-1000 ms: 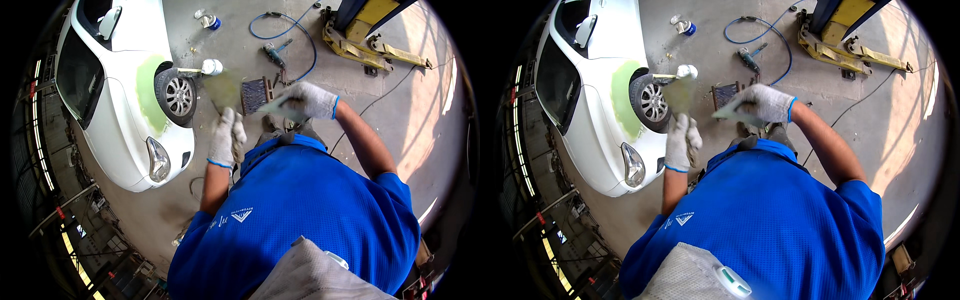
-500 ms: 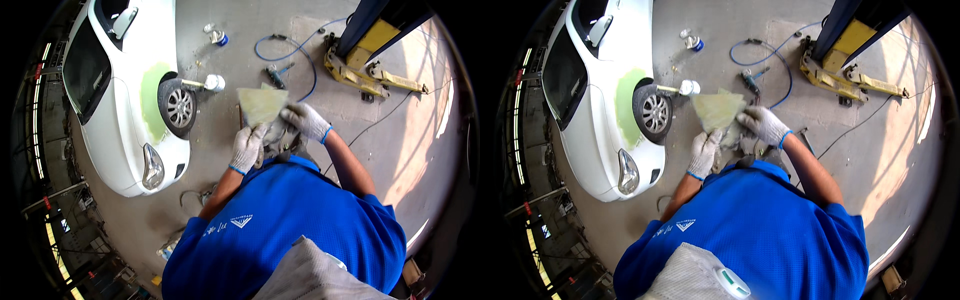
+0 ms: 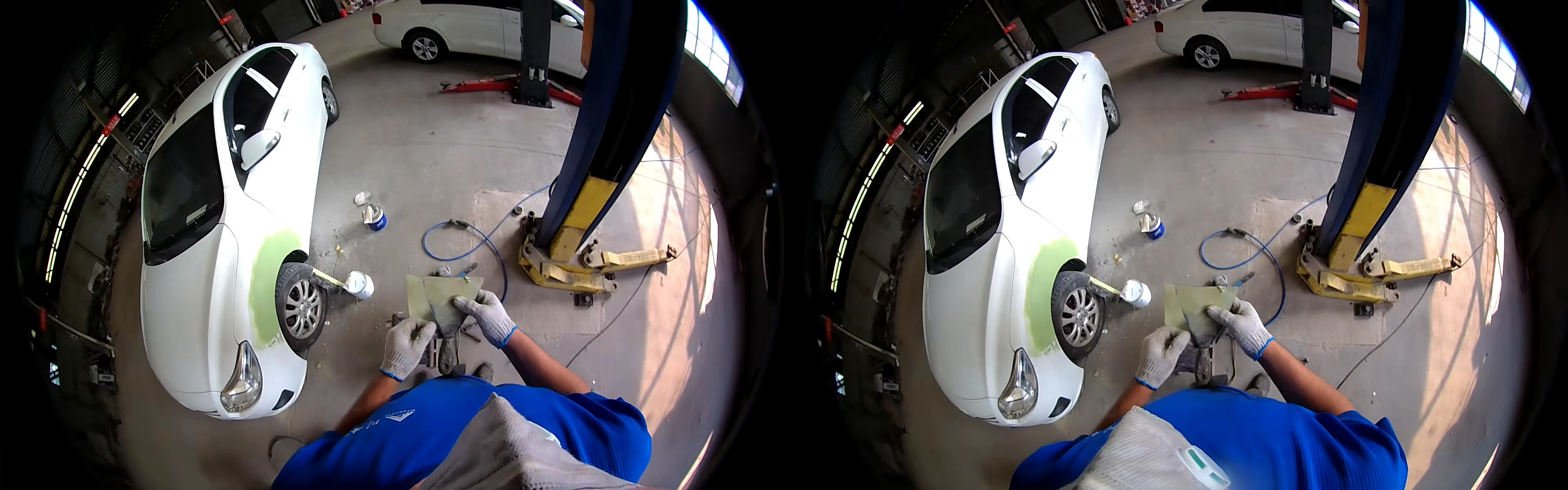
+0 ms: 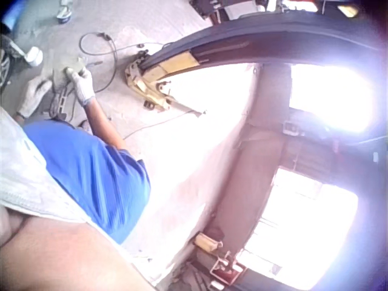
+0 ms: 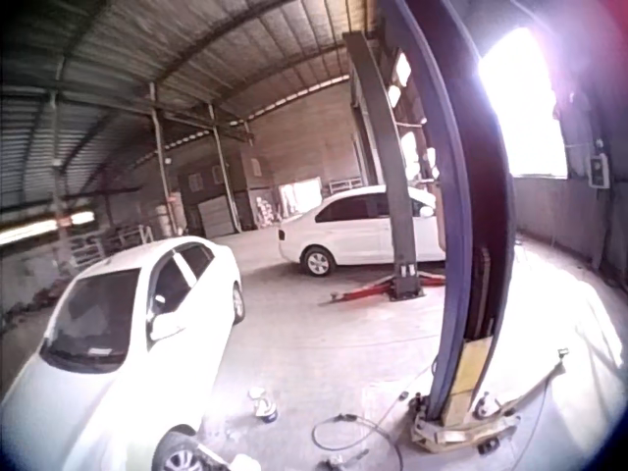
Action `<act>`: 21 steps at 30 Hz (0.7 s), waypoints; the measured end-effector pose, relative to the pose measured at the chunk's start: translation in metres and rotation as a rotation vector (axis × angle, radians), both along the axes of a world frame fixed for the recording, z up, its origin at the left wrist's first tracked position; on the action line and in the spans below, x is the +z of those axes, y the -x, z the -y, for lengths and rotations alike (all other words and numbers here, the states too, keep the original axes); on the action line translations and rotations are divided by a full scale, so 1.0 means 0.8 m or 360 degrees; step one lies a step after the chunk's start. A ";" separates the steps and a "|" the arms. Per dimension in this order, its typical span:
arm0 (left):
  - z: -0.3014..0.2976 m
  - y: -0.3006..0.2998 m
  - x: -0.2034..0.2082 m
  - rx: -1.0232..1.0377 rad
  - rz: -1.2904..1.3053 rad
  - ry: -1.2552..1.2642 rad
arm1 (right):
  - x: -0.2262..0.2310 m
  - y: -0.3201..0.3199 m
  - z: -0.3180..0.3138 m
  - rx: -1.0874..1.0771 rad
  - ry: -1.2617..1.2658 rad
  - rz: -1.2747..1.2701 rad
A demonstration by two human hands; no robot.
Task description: The person sands a green primer patch on the front fender of a white car using a sanding block and sandpaper. They switch between different sandpaper sheets and a sanding sponge, working around the wheel arch and along the fender edge.
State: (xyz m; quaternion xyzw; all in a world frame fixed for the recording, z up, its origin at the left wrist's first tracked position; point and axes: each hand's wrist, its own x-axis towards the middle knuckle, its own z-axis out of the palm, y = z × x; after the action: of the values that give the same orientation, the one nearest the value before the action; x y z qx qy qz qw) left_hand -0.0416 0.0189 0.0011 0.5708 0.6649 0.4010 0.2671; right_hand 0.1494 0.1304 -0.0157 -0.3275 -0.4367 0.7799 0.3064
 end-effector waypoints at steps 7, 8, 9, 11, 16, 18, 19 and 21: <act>-0.006 0.035 0.008 -0.0035 -0.0032 -0.0221 | -0.030 0.002 -0.012 0.0180 0.0243 -0.0131; -0.006 0.038 0.010 -0.0009 0.0059 -0.0299 | -0.022 0.005 -0.011 0.0121 0.0351 -0.0229; -0.006 0.054 -0.002 -0.0058 -0.0096 -0.0337 | -0.021 0.009 -0.014 0.0135 0.0381 -0.0291; -0.005 0.058 -0.005 -0.0051 0.0155 -0.0238 | -0.023 0.011 -0.019 0.0152 0.0444 -0.0409; -0.017 0.078 0.033 -0.0301 0.1042 0.0016 | -0.034 0.031 -0.023 0.0327 0.0384 -0.0531; -0.017 0.091 0.034 -0.0534 0.1151 -0.0005 | -0.022 0.039 -0.017 0.0340 0.0472 -0.0707; -0.022 0.094 0.032 -0.0617 0.1035 -0.0050 | -0.022 0.046 -0.015 0.0372 0.0515 -0.0720; -0.024 0.089 0.035 -0.0810 0.1293 0.0020 | -0.020 0.058 -0.010 0.0431 0.0610 -0.0746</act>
State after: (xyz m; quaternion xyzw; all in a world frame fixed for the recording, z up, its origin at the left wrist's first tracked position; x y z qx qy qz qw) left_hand -0.1129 0.0384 0.0293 0.5108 0.3484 0.5095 0.5985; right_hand 0.1032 0.1382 -0.0320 -0.1300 -0.2392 0.9356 0.2248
